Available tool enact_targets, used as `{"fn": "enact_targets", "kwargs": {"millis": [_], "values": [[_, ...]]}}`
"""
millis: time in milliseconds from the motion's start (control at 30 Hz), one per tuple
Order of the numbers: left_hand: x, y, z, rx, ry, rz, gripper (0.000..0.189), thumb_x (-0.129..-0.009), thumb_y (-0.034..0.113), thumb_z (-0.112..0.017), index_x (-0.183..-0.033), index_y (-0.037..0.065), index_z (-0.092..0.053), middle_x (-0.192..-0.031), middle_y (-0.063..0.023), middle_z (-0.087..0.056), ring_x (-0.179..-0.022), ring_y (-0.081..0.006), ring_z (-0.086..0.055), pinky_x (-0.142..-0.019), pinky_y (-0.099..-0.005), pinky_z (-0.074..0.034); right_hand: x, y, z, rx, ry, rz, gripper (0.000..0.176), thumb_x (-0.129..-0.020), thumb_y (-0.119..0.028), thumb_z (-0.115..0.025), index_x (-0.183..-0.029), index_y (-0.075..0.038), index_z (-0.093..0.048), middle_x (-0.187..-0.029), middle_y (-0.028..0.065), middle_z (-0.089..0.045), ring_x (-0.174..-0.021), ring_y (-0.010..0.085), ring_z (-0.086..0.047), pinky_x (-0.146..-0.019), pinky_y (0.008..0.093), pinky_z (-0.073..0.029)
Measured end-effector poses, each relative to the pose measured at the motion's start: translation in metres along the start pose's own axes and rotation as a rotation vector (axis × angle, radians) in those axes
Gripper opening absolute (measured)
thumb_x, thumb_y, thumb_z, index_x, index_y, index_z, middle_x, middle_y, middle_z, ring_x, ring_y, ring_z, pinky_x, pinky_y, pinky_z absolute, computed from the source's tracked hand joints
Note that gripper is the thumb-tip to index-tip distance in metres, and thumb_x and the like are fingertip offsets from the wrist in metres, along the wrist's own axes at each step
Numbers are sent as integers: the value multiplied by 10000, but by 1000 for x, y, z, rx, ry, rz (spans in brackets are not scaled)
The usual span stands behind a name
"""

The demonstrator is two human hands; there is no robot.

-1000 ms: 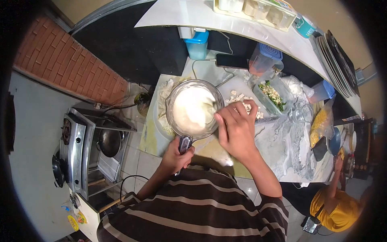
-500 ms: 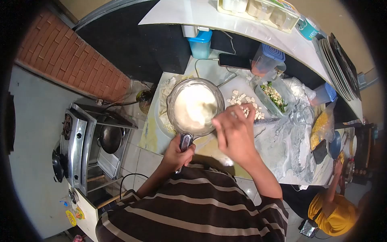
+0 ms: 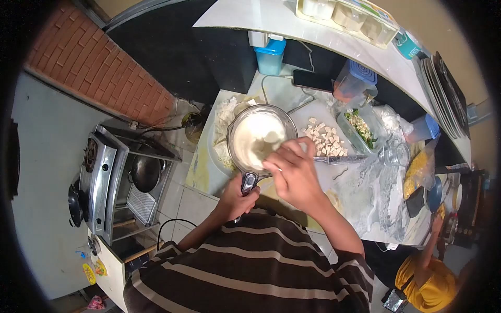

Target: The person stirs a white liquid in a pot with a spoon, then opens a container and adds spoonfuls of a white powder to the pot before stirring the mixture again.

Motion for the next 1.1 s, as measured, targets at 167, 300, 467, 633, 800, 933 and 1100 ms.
{"fn": "enact_targets", "kwargs": {"millis": [167, 300, 467, 633, 800, 933, 1100], "values": [[3, -5, 10, -42, 32, -5, 248, -870, 118, -630, -1045, 11, -490, -609, -15, -541, -475, -88, -514, -418, -269, -427, -28, 3, 1, 10, 155, 52, 34, -823, -90, -608, -812, -79, -638, -850, 41, -668, -932, 249, -577, -981, 482, -295], [1, -2, 23, 32, 80, -48, 255, -863, 121, -630, -1039, 2, -491, -613, -33, -561, -481, -92, -528, -422, -276, -435, -19, 4, 7, 75, 126, -34, 50, -837, -84, -603, -819, -58, -642, -829, 74, -657, -936, 277, -581, -976, 477, -303], [-4, -1, 18, -71, 79, -46, 260, -859, 109, -629, -1052, 1, -491, -611, -30, -559, -477, -92, -530, -421, -275, -442, -17, -6, -18, -201, 40, -2, 57, -848, -96, -610, -815, -65, -645, -797, 77, -641, -911, 279, -580, -966, 457, -310], [-2, 1, 19, 19, 5, 7, 213, -904, 54, -612, -1019, 26, -434, -643, -14, -516, -470, -87, -493, -398, -264, -396, -33, 4, 1, 63, 245, -7, 24, -826, -53, -622, -814, -54, -643, -810, 68, -645, -899, 267, -580, -964, 466, -304], [-6, 3, 23, -28, 70, -2, 287, -857, 98, -633, -1078, -7, -482, -597, -31, -549, -460, -99, -531, -416, -281, -444, -14, -7, -1, 69, 76, -33, 24, -834, -58, -619, -815, -54, -633, -806, 74, -632, -884, 264, -577, -961, 471, -308], [-6, 6, 18, -102, 31, -22, 297, -859, 101, -635, -1089, -7, -480, -609, -33, -553, -470, -101, -536, -416, -280, -448, -21, -5, -14, -192, 73, -26, 41, -836, -81, -627, -809, -54, -614, -803, 72, -617, -881, 255, -574, -966, 457, -307], [-3, 14, 21, -21, -2, -13, 207, -902, 62, -617, -1008, 10, -447, -636, -26, -537, -454, -92, -501, -391, -272, -400, -27, -2, 9, 93, 254, -41, 35, -848, -70, -608, -827, -54, -631, -809, 77, -632, -870, 264, -576, -943, 470, -310]]}}
Point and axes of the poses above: each hand's wrist, its own x-axis away from the middle knuckle, its own z-axis out of the back of the hand, y = z × x, the point moved 6 cm from there along -x, towards the middle knuckle
